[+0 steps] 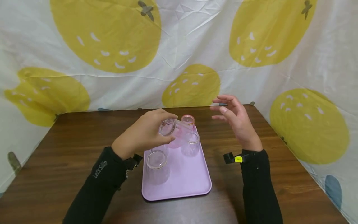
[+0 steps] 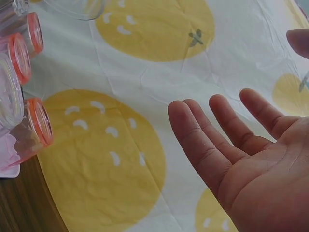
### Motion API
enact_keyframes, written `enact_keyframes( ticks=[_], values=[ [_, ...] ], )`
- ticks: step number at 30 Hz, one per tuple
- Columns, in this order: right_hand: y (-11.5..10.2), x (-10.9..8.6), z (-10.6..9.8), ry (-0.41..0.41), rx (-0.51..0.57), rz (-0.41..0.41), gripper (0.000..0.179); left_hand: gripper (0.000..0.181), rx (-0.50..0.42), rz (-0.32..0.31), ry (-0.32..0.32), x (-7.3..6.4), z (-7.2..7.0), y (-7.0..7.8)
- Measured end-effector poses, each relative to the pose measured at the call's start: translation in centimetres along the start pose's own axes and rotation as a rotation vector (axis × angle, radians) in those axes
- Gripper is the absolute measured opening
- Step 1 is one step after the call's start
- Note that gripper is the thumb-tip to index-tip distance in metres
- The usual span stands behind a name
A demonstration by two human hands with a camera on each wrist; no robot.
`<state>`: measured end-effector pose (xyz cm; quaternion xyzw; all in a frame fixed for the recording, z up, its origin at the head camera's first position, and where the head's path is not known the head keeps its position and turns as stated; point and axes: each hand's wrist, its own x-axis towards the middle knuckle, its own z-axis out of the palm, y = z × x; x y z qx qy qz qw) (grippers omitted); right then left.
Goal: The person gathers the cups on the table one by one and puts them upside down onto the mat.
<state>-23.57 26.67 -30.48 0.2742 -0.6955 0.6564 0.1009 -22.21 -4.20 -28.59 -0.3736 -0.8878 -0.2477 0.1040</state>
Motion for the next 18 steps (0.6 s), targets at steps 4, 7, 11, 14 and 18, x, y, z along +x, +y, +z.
enact_keyframes(
  ticks=[4, 7, 11, 14, 18],
  values=[
    [-0.1, 0.1, 0.0, 0.000, -0.014, 0.005, 0.034, 0.054, 0.034, 0.005, -0.062, 0.4, -0.1, 0.3],
    [-0.1, 0.0, -0.1, -0.005, -0.027, 0.003, 0.035, 0.054, 0.048, -0.002, -0.122, 0.7, 0.0, 0.5],
    [-0.1, 0.0, -0.1, -0.008, -0.044, 0.002, 0.036, 0.055, 0.095, 0.019, -0.178, 1.1, 0.4, 0.8],
    [0.0, -0.1, -0.2, -0.007, -0.050, 0.006, 0.035, 0.056, 0.132, 0.046, -0.200, 1.3, 0.6, 1.0],
    [-0.1, -0.1, -0.2, -0.006, -0.053, 0.007, 0.035, 0.058, 0.140, 0.061, -0.229, 1.4, 0.6, 1.3]
  ],
)
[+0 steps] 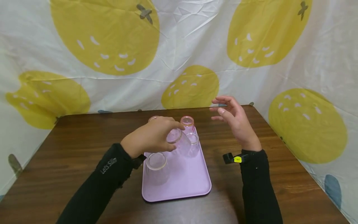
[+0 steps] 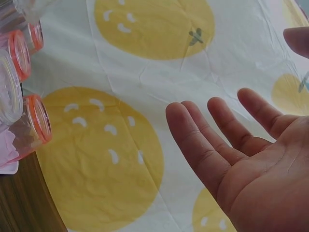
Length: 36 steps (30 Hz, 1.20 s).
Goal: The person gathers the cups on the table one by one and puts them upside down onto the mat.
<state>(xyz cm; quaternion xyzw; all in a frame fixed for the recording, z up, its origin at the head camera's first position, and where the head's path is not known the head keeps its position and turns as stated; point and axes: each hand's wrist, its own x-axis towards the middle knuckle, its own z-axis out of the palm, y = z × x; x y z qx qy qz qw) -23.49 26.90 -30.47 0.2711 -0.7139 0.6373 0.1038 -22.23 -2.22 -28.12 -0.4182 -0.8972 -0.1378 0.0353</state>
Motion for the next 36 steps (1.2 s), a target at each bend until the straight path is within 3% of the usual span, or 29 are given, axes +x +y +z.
enact_keyframes(
  ticks=[12, 23, 36],
  values=[
    [0.0, 0.0, 0.1, -0.005, -0.025, -0.001, 0.036, 0.054, -0.025, -0.009, -0.087, 0.6, 1.2, 0.4],
    [0.0, 0.1, 0.1, -0.003, -0.033, 0.008, 0.037, 0.053, 0.017, -0.037, -0.185, 1.4, 3.3, 0.6],
    [0.1, 0.0, 0.0, -0.013, -0.076, 0.014, 0.039, 0.056, 0.053, -0.100, -0.216, 1.9, 4.4, 0.9]
  ],
)
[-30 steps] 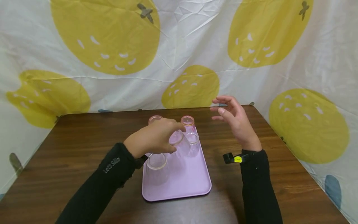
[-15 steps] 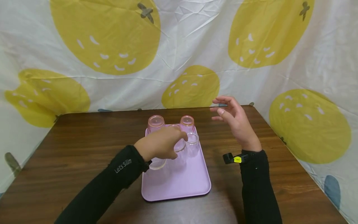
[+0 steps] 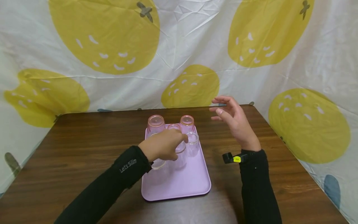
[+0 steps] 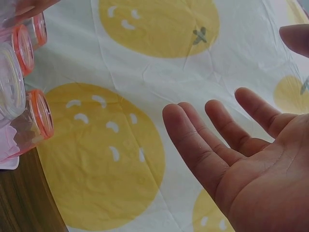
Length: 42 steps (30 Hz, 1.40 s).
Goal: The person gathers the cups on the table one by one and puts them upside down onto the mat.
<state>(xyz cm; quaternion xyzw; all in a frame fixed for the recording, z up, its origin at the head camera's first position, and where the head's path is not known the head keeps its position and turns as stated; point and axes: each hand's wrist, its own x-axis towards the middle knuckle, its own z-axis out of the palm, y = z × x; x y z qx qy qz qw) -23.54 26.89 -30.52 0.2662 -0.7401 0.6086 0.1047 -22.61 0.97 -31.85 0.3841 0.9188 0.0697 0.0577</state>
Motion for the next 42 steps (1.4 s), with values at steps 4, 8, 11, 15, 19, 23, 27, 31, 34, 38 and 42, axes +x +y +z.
enact_keyframes(
  ticks=[4, 8, 11, 15, 19, 23, 27, 31, 34, 38, 42],
  values=[
    [0.0, 0.0, 0.0, -0.003, -0.010, 0.000, 0.039, 0.054, 0.001, 0.005, -0.005, 0.3, 0.1, -0.1],
    [-0.1, 0.0, 0.1, -0.004, -0.015, 0.005, 0.040, 0.054, 0.027, 0.000, -0.025, 0.5, 0.1, 0.0],
    [-0.1, 0.0, 0.1, -0.008, -0.022, 0.007, 0.043, 0.053, 0.047, -0.012, -0.049, 0.8, 0.1, 0.1],
    [-0.1, 0.0, 0.2, -0.011, -0.028, 0.010, 0.045, 0.052, 0.057, -0.017, -0.084, 1.0, 0.0, 0.4],
    [-0.1, 0.0, 0.2, -0.012, -0.025, 0.008, 0.045, 0.051, 0.055, -0.024, -0.111, 1.3, 0.2, 0.5],
    [-0.1, 0.0, 0.2, -0.014, -0.018, 0.005, 0.044, 0.052, 0.043, -0.041, -0.143, 1.5, 0.2, 0.7],
    [0.0, 0.0, 0.2, -0.013, -0.015, 0.007, 0.044, 0.052, 0.054, -0.038, -0.161, 1.7, 0.3, 0.8],
    [0.0, 0.1, 0.2, -0.014, -0.008, 0.004, 0.044, 0.051, 0.075, -0.033, -0.164, 1.9, 0.5, 0.7],
    [0.0, 0.1, 0.2, -0.016, -0.011, 0.004, 0.043, 0.052, 0.072, -0.039, -0.168, 1.9, 0.5, 0.8],
    [0.0, 0.1, 0.2, -0.019, -0.021, 0.008, 0.042, 0.057, 0.075, -0.046, -0.179, 1.9, 0.4, 1.0],
    [0.1, 0.1, 0.2, -0.025, -0.030, 0.005, 0.042, 0.061, 0.083, -0.050, -0.182, 1.9, 0.3, 1.2]
  ],
)
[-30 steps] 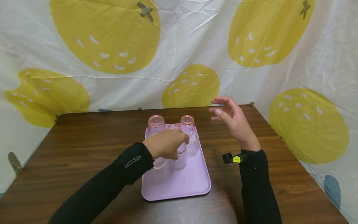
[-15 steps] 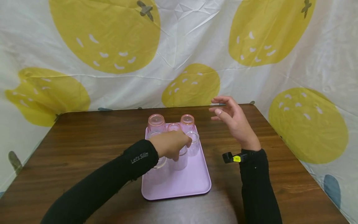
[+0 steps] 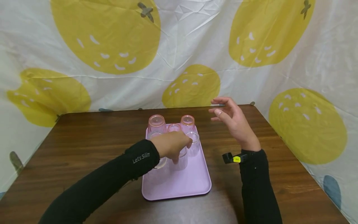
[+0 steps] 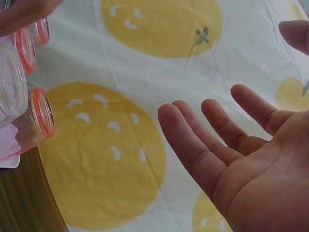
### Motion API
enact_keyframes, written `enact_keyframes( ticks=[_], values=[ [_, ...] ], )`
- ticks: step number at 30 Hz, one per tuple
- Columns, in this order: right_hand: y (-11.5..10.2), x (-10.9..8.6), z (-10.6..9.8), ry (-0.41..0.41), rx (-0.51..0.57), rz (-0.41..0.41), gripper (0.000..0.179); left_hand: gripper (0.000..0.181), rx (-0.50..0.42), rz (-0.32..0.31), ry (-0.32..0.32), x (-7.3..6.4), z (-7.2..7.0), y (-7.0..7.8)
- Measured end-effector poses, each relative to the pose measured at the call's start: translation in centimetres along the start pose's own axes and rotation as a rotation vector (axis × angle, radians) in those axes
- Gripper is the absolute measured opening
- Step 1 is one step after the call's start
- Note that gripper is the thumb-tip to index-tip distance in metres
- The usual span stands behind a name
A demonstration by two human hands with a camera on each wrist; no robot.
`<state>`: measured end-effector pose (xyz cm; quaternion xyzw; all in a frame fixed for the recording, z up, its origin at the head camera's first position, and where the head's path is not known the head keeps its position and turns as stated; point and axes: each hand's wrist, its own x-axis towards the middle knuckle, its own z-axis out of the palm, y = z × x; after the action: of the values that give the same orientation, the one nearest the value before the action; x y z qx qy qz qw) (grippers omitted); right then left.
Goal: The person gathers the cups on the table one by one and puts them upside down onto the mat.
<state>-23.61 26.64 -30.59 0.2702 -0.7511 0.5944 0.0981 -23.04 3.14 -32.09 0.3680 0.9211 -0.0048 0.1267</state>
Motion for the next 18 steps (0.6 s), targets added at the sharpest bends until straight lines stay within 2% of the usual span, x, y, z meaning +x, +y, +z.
enact_keyframes(
  ticks=[2, 5, 9, 12, 15, 18],
  values=[
    [0.1, 0.0, 0.0, -0.004, -0.009, -0.001, 0.042, 0.063, 0.004, -0.004, 0.015, -0.2, -0.1, 0.1],
    [0.2, 0.0, 0.1, -0.003, -0.036, 0.000, 0.041, 0.060, 0.020, 0.026, 0.089, -0.8, -0.4, 0.1],
    [0.2, 0.1, 0.2, 0.002, -0.079, 0.005, 0.042, 0.054, 0.010, 0.095, 0.273, -2.2, -1.3, 0.0],
    [0.3, 0.2, 0.2, 0.003, -0.096, 0.006, 0.042, 0.052, -0.063, 0.122, 0.416, -3.6, -1.9, -0.5],
    [0.4, 0.2, 0.1, 0.008, -0.109, 0.006, 0.042, 0.048, -0.155, 0.119, 0.544, -4.7, -2.2, -1.4],
    [0.5, 0.2, 0.2, 0.021, -0.133, 0.014, 0.042, 0.044, -0.239, 0.077, 0.643, -5.6, -2.4, -2.4]
  ],
)
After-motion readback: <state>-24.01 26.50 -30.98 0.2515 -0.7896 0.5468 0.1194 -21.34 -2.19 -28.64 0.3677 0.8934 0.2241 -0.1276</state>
